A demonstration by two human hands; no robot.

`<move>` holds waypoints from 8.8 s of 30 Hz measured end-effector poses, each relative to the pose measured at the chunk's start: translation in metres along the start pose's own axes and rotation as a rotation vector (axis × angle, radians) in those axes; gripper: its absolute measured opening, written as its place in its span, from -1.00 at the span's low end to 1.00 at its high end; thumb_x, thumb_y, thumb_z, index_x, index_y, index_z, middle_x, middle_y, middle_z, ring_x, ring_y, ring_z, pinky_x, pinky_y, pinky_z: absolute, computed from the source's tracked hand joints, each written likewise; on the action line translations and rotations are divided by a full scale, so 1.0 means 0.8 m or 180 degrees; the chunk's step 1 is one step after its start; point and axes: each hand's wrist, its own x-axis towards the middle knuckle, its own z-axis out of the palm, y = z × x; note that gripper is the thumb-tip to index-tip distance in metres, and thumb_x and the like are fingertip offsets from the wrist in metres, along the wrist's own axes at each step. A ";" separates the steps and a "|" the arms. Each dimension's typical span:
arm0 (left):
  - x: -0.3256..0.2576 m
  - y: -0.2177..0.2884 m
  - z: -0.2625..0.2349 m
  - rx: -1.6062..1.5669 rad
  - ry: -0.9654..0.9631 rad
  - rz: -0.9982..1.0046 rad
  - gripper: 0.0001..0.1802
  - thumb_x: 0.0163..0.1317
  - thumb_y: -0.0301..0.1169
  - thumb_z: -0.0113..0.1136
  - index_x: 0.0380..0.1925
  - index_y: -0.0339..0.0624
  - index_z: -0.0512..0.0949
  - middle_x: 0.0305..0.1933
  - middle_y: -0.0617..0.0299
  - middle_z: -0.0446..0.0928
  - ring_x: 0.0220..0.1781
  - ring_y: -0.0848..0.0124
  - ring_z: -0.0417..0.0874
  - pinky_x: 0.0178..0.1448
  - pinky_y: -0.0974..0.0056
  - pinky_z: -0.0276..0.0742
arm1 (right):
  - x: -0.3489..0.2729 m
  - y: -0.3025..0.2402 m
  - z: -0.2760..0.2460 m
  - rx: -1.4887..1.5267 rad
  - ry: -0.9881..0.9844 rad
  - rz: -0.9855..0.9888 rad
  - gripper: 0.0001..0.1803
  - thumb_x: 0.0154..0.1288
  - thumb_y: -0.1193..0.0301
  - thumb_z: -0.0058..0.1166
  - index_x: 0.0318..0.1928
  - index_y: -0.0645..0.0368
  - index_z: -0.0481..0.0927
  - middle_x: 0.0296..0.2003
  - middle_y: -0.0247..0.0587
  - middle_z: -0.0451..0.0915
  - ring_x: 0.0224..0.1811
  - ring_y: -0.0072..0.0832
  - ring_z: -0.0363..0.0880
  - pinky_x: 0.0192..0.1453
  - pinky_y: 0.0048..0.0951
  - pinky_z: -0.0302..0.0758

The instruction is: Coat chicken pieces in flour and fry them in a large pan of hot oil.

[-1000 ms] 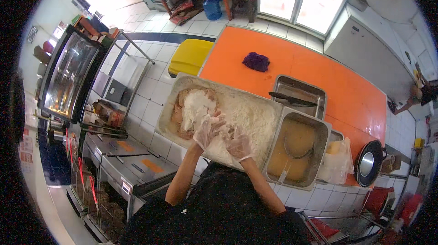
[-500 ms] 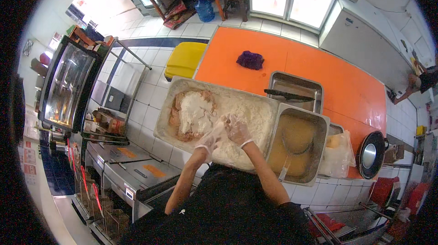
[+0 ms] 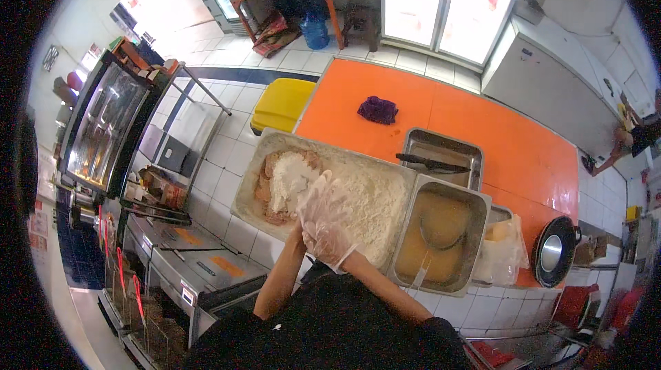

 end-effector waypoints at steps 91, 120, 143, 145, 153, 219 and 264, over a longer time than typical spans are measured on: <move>-0.057 0.238 -0.040 0.6449 0.3390 -0.2443 -0.47 0.16 0.01 -0.02 -0.27 -0.30 0.60 -0.11 -0.25 0.51 -0.01 -0.10 0.52 -0.03 0.03 0.46 | 0.131 0.191 0.127 -0.0639 0.2249 0.1907 -0.50 0.28 0.04 -0.13 -0.07 0.21 0.55 -0.17 0.20 0.56 -0.05 0.09 0.49 0.10 -0.03 0.36; 0.012 0.189 -0.115 0.4575 0.3095 -0.1155 -0.38 0.33 0.05 -0.20 -0.16 -0.38 0.51 -0.22 -0.17 0.55 -0.09 0.17 0.56 0.02 0.10 0.37 | 0.131 0.159 0.070 0.1590 0.0746 0.3566 -0.35 0.33 0.01 -0.18 0.35 -0.01 0.14 0.38 -0.15 0.02 0.43 -0.19 -0.05 0.47 -0.27 -0.14; -0.085 0.201 -0.276 0.5960 0.0990 -0.2520 -0.44 0.37 -0.25 -0.15 0.30 -0.27 0.11 0.26 0.05 0.31 0.23 0.16 0.36 0.30 0.15 0.21 | 0.016 0.148 0.139 0.0841 0.0491 0.2862 -0.45 0.44 0.15 -0.48 0.35 0.11 0.09 0.25 0.03 0.27 0.31 -0.06 0.20 0.37 -0.23 0.09; -0.044 0.145 -0.186 0.4786 0.1012 -0.1883 -0.44 0.38 -0.18 -0.19 0.27 -0.27 0.16 0.25 0.12 0.33 0.21 0.23 0.37 0.28 0.17 0.23 | -0.014 0.191 0.211 0.0921 0.0291 0.3021 -0.44 0.44 0.15 -0.44 0.36 0.10 0.06 0.27 0.03 0.24 0.31 -0.08 0.19 0.37 -0.24 0.10; -0.022 0.153 -0.156 0.3197 0.1857 -0.0913 -0.46 0.39 -0.09 -0.22 0.14 -0.32 0.33 0.13 0.08 0.44 0.10 0.26 0.42 0.16 0.20 0.31 | 0.037 0.135 0.115 0.2877 0.0790 0.2438 -0.44 0.43 0.20 -0.37 0.38 0.08 0.01 0.27 0.04 0.23 0.28 -0.08 0.22 0.34 -0.23 0.14; 0.040 0.171 -0.190 0.5276 0.1568 -0.1415 -0.43 0.29 -0.04 -0.07 0.07 -0.31 0.41 0.13 -0.12 0.43 0.22 0.15 0.40 0.19 0.19 0.30 | 0.042 0.145 0.143 0.2944 0.0463 0.2808 -0.33 0.35 -0.04 -0.32 0.25 0.20 0.29 0.27 0.02 0.23 0.30 -0.16 0.22 0.38 -0.20 0.08; 0.073 0.264 -0.204 0.6954 0.1089 -0.1225 -0.36 0.29 0.07 -0.19 0.00 -0.32 0.46 0.05 -0.11 0.48 0.04 0.06 0.50 0.10 0.12 0.37 | 0.060 0.249 0.073 -0.0066 -0.0049 0.3419 -0.43 0.34 0.24 -0.22 0.29 0.25 0.18 0.26 0.22 0.18 0.31 -0.06 0.19 0.36 -0.19 0.15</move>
